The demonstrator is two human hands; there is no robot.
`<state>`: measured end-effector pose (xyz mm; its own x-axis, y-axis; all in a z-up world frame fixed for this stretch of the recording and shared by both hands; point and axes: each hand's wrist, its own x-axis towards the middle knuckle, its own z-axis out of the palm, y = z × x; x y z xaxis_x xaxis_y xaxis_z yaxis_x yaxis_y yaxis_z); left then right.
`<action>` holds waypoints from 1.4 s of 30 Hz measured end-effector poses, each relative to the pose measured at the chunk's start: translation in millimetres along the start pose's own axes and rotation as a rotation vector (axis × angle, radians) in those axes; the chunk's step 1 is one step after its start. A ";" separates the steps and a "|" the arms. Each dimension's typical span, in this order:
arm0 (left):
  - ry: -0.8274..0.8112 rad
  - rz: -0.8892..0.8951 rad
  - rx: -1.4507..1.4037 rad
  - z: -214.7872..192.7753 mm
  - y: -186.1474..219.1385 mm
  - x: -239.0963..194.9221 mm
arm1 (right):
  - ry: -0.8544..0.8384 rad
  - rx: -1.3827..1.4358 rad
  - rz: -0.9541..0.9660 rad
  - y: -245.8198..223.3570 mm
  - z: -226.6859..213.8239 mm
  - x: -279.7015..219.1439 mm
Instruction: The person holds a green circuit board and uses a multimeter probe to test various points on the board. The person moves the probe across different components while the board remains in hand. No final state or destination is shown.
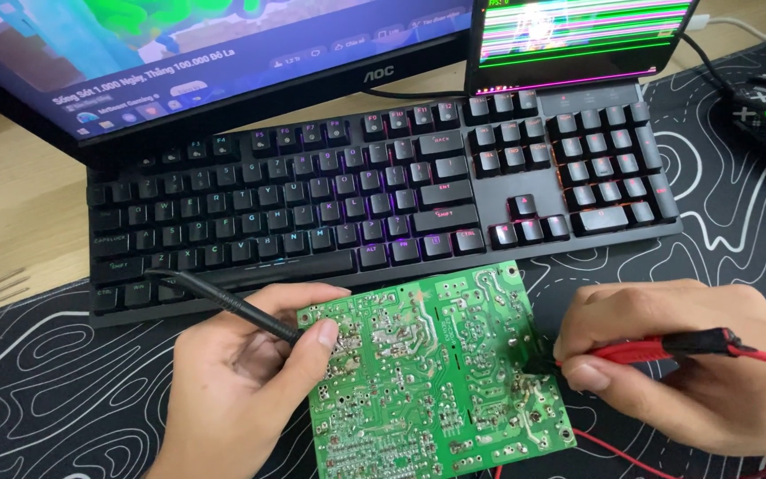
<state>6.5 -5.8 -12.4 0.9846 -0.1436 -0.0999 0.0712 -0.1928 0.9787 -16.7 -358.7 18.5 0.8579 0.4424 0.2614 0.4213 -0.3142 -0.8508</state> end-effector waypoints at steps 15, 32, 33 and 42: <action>0.025 -0.001 0.036 0.9 -1.1 -0.6 | 0.025 0.057 -0.044 4.1 -3.3 -0.3; 0.014 0.055 0.069 1.7 0.3 0.3 | 0.009 -0.204 -0.325 -24.8 6.0 14.6; 0.020 0.055 0.072 2.3 1.7 0.2 | -0.043 -0.222 -0.389 -22.9 2.9 16.1; 0.057 0.055 0.084 7.1 2.6 -2.6 | -0.018 0.036 -0.126 0.6 -10.4 -4.1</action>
<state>2.9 -12.8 -10.9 0.9943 -0.1014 -0.0335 0.0052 -0.2668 0.9637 -16.9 -369.4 21.6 0.7935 0.4912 0.3593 0.5143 -0.2254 -0.8275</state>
